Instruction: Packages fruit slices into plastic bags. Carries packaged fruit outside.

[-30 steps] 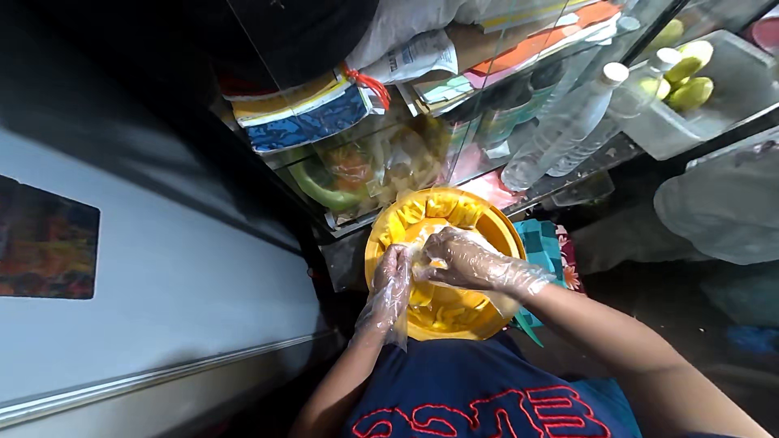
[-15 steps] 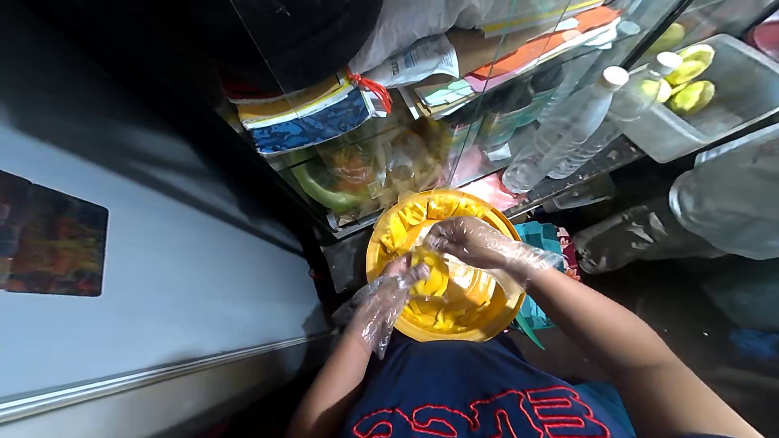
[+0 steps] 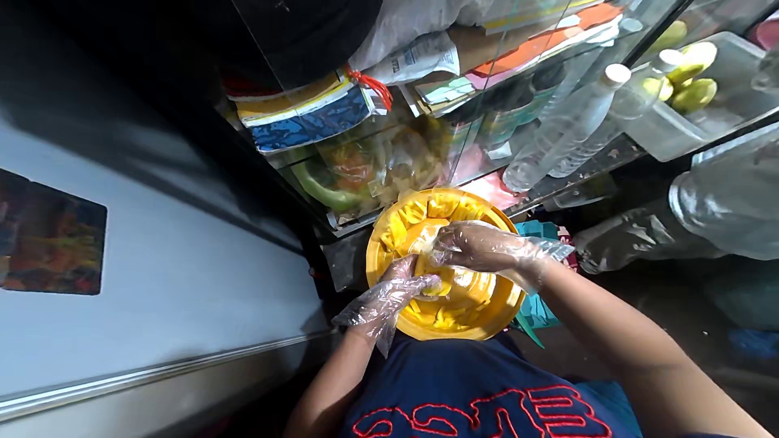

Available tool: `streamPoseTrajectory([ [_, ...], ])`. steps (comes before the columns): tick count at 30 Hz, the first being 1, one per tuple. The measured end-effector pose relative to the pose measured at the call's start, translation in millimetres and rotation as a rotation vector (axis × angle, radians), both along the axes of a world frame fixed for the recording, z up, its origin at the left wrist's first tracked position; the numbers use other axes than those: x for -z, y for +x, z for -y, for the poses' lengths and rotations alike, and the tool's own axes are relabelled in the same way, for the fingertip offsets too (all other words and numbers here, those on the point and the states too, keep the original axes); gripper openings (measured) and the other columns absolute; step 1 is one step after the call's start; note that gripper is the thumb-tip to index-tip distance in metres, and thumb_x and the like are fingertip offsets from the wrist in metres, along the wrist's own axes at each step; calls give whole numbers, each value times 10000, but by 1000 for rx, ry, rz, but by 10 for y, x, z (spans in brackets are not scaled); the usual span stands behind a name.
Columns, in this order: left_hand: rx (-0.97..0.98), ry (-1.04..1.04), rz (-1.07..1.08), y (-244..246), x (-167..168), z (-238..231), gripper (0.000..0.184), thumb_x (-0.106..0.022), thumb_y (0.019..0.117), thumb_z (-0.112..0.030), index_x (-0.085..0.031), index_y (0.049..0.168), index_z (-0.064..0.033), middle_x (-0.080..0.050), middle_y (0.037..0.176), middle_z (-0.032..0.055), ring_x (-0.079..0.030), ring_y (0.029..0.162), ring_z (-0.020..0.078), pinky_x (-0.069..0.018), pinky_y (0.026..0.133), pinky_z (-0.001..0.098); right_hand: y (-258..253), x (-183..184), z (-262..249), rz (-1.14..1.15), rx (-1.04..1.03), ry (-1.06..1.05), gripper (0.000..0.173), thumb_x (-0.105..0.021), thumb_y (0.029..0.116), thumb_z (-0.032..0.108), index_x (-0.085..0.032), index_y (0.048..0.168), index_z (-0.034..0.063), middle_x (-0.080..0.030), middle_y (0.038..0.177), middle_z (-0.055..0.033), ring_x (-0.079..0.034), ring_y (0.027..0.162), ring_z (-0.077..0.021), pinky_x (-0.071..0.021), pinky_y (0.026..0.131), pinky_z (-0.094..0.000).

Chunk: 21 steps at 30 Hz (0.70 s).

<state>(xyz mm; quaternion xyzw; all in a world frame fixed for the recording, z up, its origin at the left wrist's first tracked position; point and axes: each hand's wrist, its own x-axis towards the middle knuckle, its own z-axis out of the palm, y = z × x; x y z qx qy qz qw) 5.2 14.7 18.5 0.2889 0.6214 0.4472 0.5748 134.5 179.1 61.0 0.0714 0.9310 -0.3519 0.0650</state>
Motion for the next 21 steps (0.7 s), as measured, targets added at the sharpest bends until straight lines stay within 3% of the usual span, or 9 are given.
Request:
streamPoseTrajectory([
  [7, 9, 26, 35, 42, 69, 7, 387, -694, 889, 48, -576, 1257, 30, -687, 1082, 57, -666, 938, 40, -557, 853, 209, -21, 39, 9, 69, -105, 19, 228, -669, 983, 236, -772, 1004, 33, -699, 1035, -155, -634, 1044, -314, -480, 951, -494],
  [10, 1, 9, 27, 43, 29, 13, 408, -683, 922, 10, -554, 1308, 22, -674, 1122, 67, -658, 958, 37, -551, 865, 204, -17, 8, -18, 56, -10, -48, 154, -693, 958, 153, -758, 996, 19, -712, 972, -141, -676, 946, -279, -526, 889, -495],
  [12, 7, -10, 10, 29, -5, 11, 410, -683, 923, 5, -550, 1311, 8, -673, 1111, 62, -659, 940, 33, -553, 850, 202, -19, -82, -4, 74, 92, -89, 125, -700, 959, 150, -738, 963, 31, -699, 880, -105, -666, 833, -237, -530, 802, -483],
  [14, 20, -23, -11, 15, -3, 4, 421, -689, 917, 7, -550, 1314, 5, -672, 1117, 66, -660, 945, 35, -553, 859, 204, -30, -107, -10, 98, 103, -83, 127, -701, 963, 164, -729, 953, 40, -686, 846, -91, -655, 806, -228, -524, 779, -481],
  [18, 3, -18, -48, 19, -15, -8, 398, -679, 936, -15, -558, 1313, 27, -669, 1140, 106, -654, 977, 62, -541, 887, 229, -39, -38, -20, 66, 13, -49, 155, -662, 983, 162, -744, 956, 32, -689, 889, -112, -666, 855, -252, -531, 810, -496],
  [21, -3, 45, -42, 9, 103, -14, 409, -709, 891, 16, -579, 1277, 50, -679, 1138, 118, -661, 990, 70, -545, 899, 235, -46, 25, -12, 70, -71, -17, 174, -644, 996, 177, -758, 984, 46, -691, 942, -121, -660, 938, -266, -518, 873, -489],
])
